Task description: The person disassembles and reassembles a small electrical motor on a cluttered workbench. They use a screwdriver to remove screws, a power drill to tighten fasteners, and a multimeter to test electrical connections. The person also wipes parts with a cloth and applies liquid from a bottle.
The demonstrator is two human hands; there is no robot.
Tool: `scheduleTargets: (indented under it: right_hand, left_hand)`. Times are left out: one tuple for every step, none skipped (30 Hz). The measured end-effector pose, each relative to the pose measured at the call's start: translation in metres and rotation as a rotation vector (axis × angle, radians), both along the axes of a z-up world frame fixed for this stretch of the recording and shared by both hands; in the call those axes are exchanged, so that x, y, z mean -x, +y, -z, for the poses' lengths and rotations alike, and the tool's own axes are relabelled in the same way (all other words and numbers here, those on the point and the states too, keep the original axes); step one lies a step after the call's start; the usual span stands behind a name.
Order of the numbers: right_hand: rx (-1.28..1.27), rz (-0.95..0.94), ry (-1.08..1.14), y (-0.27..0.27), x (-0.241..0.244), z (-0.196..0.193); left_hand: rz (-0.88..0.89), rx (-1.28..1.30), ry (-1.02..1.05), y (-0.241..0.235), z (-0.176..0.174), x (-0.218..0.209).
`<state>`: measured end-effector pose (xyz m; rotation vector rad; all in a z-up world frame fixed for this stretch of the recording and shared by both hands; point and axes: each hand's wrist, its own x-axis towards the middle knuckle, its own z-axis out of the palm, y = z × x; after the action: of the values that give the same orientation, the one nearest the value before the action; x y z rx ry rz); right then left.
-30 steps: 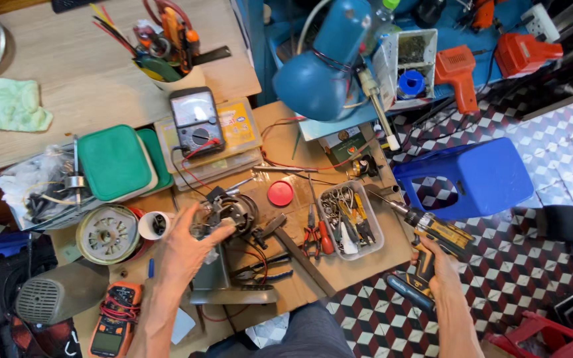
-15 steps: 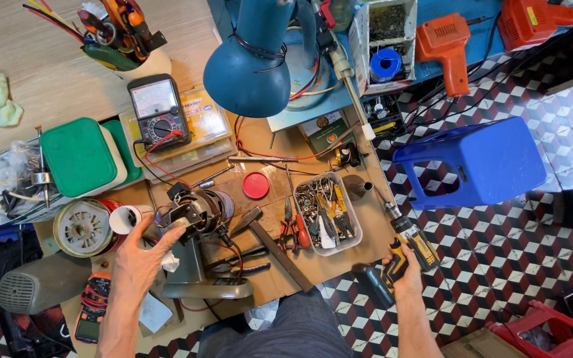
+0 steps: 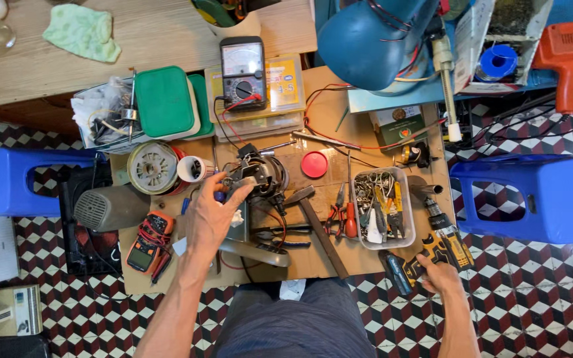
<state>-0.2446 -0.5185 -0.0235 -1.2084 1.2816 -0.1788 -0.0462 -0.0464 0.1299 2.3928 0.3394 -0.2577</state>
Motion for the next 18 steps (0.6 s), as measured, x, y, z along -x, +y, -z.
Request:
scheduleTargets:
  right_hand:
    - [0.210, -0.020, 0.097, 0.013, -0.003, -0.021]
    - [0.338, -0.084, 0.161, 0.030, -0.008, -0.042]
    - [0.459, -0.140, 0.219, 0.052, -0.015, -0.061]
    - [0.537, -0.197, 0.259, 0.079, -0.019, -0.081]
    - [0.434, -0.318, 0.229, 0.110, -0.023, -0.097]
    - [0.339, -0.440, 0.186, 0.141, -0.028, -0.110]
    - [0.218, -0.576, 0.113, 0.171, -0.033, -0.121]
    - [0.207, -0.706, 0.016, 0.205, -0.034, -0.129]
    - [0.193, -0.836, -0.081, 0.236, -0.036, -0.132]
    - [0.349, -0.947, -0.298, 0.264, -0.043, -0.130]
    - [0.503, -1.056, -0.518, 0.281, -0.050, -0.127]
    - [0.624, -1.013, -0.477, 0.289, -0.055, -0.124]
    - [0.742, -0.966, -0.435, 0.296, -0.061, -0.118]
    - [0.855, -0.914, -0.392, 0.300, -0.066, -0.111]
    - [0.778, -0.847, -0.307, 0.296, -0.071, -0.104]
    - [0.700, -0.777, -0.224, 0.288, -0.076, -0.098]
    - [0.620, -0.707, -0.141, 0.278, -0.082, -0.093]
    - [0.696, -0.729, -0.087, 0.263, -0.090, -0.087]
  left_hand:
    - [-0.009, 0.039, -0.047, 0.001, 0.000, 0.006]
    - [-0.120, 0.151, -0.030, 0.002, 0.000, 0.011]
    - [-0.229, 0.264, -0.013, 0.004, 0.001, 0.019]
    - [-0.338, 0.380, 0.013, 0.005, 0.004, 0.028]
    - [-0.345, 0.427, 0.052, 0.003, 0.009, 0.040]
    - [-0.351, 0.480, 0.091, -0.004, 0.016, 0.049]
    - [-0.398, 0.612, 0.240, -0.016, 0.025, 0.057]
    - [-0.441, 0.741, 0.393, -0.031, 0.035, 0.067]
    - [-0.466, 0.925, 0.370, -0.047, 0.045, 0.071]
    - [-0.486, 1.106, 0.345, -0.060, 0.054, 0.072]
    - [-0.552, 1.305, 0.523, -0.073, 0.061, 0.073]
    - [-0.621, 1.496, 0.701, -0.081, 0.066, 0.072]
    - [-0.471, 1.500, 0.674, -0.084, 0.067, 0.077]
    - [-0.323, 1.494, 0.645, -0.083, 0.064, 0.085]
    - [-0.175, 1.482, 0.615, -0.080, 0.060, 0.090]
    - [-0.101, 1.353, 0.569, -0.073, 0.056, 0.091]
    - [-0.029, 1.223, 0.523, -0.064, 0.051, 0.090]
    - [0.039, 1.094, 0.475, -0.060, 0.046, 0.086]
